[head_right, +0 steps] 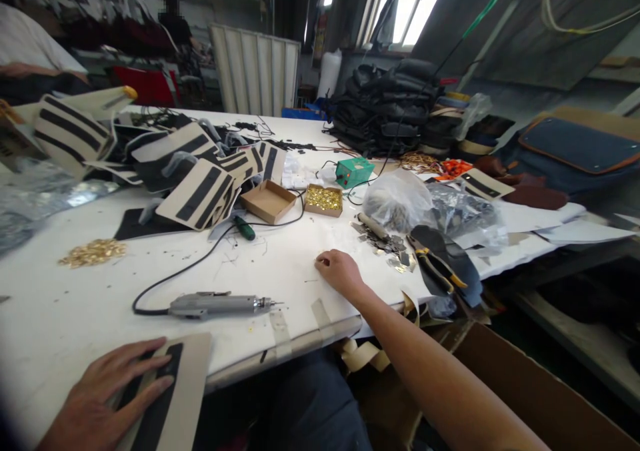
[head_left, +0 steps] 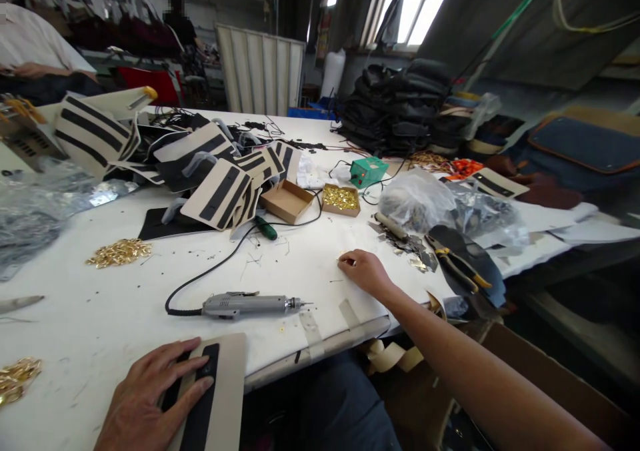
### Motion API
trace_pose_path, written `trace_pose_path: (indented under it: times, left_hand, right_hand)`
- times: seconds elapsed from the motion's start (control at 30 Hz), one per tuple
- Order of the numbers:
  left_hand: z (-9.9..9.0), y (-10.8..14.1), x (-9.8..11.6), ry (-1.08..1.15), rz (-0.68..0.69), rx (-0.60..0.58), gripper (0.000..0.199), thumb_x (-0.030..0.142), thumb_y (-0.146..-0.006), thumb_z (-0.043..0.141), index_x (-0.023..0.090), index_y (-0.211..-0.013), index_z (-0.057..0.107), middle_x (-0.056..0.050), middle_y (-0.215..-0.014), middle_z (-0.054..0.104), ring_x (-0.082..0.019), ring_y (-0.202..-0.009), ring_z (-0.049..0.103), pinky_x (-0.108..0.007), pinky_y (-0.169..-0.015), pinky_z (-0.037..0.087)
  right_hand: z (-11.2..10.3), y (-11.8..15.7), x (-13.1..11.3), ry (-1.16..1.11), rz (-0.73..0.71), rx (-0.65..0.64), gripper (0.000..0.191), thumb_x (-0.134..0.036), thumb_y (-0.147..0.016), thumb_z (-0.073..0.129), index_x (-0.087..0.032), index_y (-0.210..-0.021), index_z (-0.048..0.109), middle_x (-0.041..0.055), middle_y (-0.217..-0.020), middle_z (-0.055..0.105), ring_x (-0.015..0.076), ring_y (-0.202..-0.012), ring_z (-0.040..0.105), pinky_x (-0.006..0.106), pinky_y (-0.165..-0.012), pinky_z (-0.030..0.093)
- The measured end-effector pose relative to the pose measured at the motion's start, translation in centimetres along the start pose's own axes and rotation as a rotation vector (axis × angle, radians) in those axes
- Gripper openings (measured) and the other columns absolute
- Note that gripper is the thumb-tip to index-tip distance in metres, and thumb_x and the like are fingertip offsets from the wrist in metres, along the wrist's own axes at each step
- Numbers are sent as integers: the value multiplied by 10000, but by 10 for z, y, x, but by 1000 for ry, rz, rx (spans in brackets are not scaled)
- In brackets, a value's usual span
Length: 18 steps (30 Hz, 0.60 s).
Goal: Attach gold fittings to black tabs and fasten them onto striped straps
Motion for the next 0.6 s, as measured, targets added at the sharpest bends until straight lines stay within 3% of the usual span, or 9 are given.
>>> trace_pose_path:
  times: [0.17,0.33,0.47,0.53,0.6]
  left_hand:
    - [-10,-5,18,33,-21,2,257,531,-846,758,367,-1032,824,-13,-1284,759,-340,-1236,626,-557,-1066,525]
    - [-24,-10,36,80,-74,-13,191,314,-838,811,310,-1029,822,-32,-1286,759,-310,-1242,612,-548,-1100,480]
    - [-29,-12,39,98,-129,-9,217,242,-800,856,299,-1007,822,-29,-1257,768,-301,-1232,608,-536,-1076,480]
    - [-30,-11,40,108,-142,-8,223,235,-796,861,308,-1004,822,-22,-1264,767,-301,-1237,605,-536,-1070,474]
    - [-30,-10,40,121,-149,-12,225,237,-796,860,315,-1003,819,-17,-1272,764,-303,-1246,599,-540,-1067,466]
  right_hand:
    - [-1,-5,-1,-16,73,-123,210,-292,-827,705,-186,-958,830,20,-780,784,168,-699,682,269,-681,480]
    - [1,-15,-8,71,101,-190,244,-324,-885,679,-149,-967,827,32,-590,699,167,-552,601,306,-629,421]
    - [4,-19,-20,235,25,-140,320,-368,-963,600,-149,-1018,827,186,-1009,788,209,-789,655,378,-732,385]
    - [4,-17,-22,278,5,-77,295,-379,-954,620,-177,-1014,827,204,-1171,766,239,-892,662,389,-757,386]
    - [3,-16,-21,303,20,-22,259,-398,-933,657,-214,-1000,826,185,-1173,774,262,-912,665,390,-763,401]
Point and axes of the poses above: each hand's wrist, its own y-axis away from the middle knuckle, its own z-axis out of the palm, x = y × z, the point moved 6 cm from there along -y, towards the middle knuckle
